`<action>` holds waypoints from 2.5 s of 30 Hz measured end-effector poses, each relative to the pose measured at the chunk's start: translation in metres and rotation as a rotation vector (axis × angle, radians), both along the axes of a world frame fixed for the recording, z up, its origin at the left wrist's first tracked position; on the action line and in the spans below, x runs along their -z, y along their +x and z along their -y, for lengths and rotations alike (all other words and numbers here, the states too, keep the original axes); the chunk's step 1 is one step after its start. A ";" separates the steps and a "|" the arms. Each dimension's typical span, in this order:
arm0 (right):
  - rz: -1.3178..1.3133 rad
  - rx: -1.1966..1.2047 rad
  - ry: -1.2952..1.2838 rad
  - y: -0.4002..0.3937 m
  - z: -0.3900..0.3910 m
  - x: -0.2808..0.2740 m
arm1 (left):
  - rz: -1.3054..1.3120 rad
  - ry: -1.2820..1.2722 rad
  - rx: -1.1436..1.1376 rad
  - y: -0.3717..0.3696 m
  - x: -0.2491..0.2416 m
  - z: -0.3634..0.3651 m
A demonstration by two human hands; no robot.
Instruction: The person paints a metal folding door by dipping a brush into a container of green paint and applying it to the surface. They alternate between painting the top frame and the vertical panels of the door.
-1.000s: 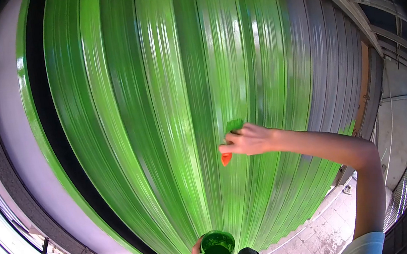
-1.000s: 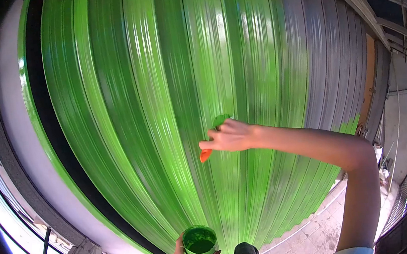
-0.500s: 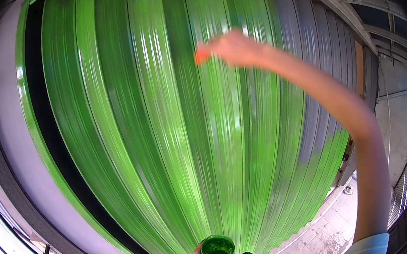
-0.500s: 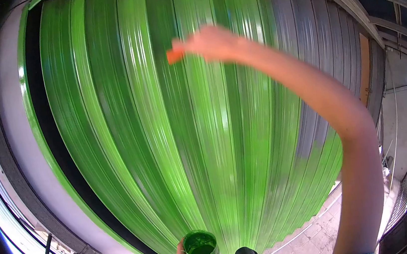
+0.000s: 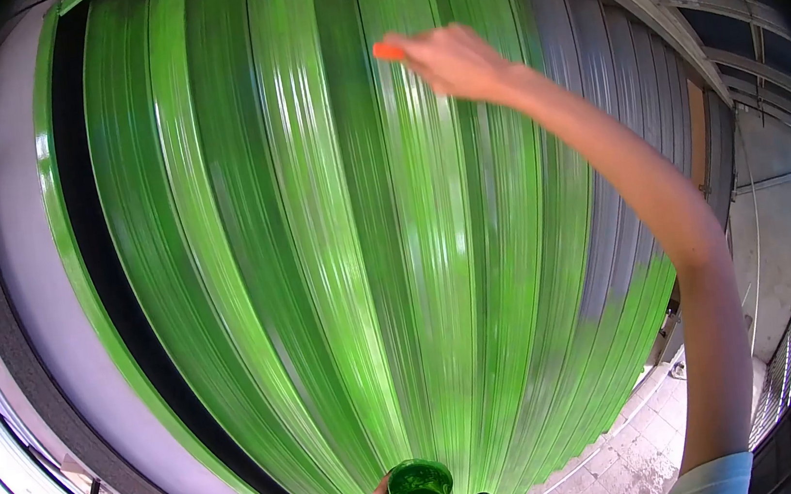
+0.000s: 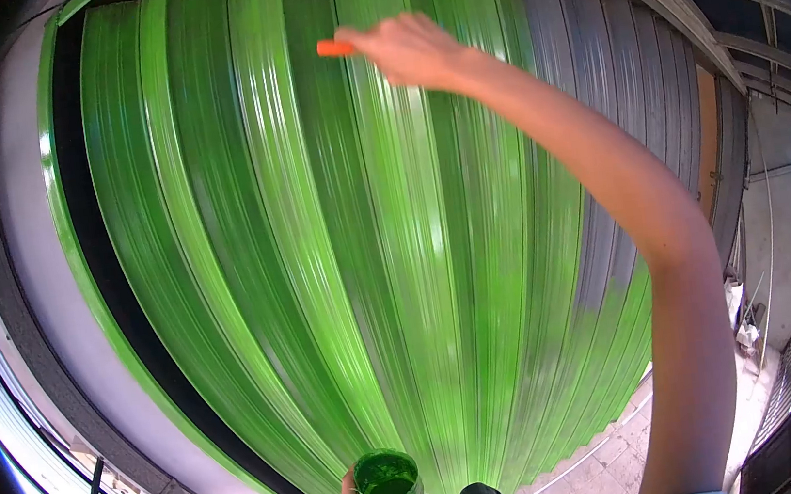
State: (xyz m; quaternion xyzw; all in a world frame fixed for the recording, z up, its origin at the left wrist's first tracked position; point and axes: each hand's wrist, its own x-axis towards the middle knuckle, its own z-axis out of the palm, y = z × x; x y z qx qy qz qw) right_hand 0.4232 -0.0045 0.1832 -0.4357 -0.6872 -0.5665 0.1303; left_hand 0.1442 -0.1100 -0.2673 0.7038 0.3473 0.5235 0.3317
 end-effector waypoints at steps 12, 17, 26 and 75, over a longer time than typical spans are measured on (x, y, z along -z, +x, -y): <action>0.155 -0.171 -0.637 0.028 0.024 0.227 | 0.015 -0.112 -0.034 -0.008 -0.014 0.008; -0.056 -0.281 -0.596 0.027 0.029 0.222 | 0.023 -0.045 -0.085 -0.012 -0.010 0.005; 0.019 -0.382 0.007 0.044 0.017 0.161 | 0.093 -0.048 -0.044 -0.012 0.004 -0.001; -2.223 -1.558 -0.040 -0.120 0.101 0.394 | 0.073 -0.166 -0.050 -0.069 0.030 0.001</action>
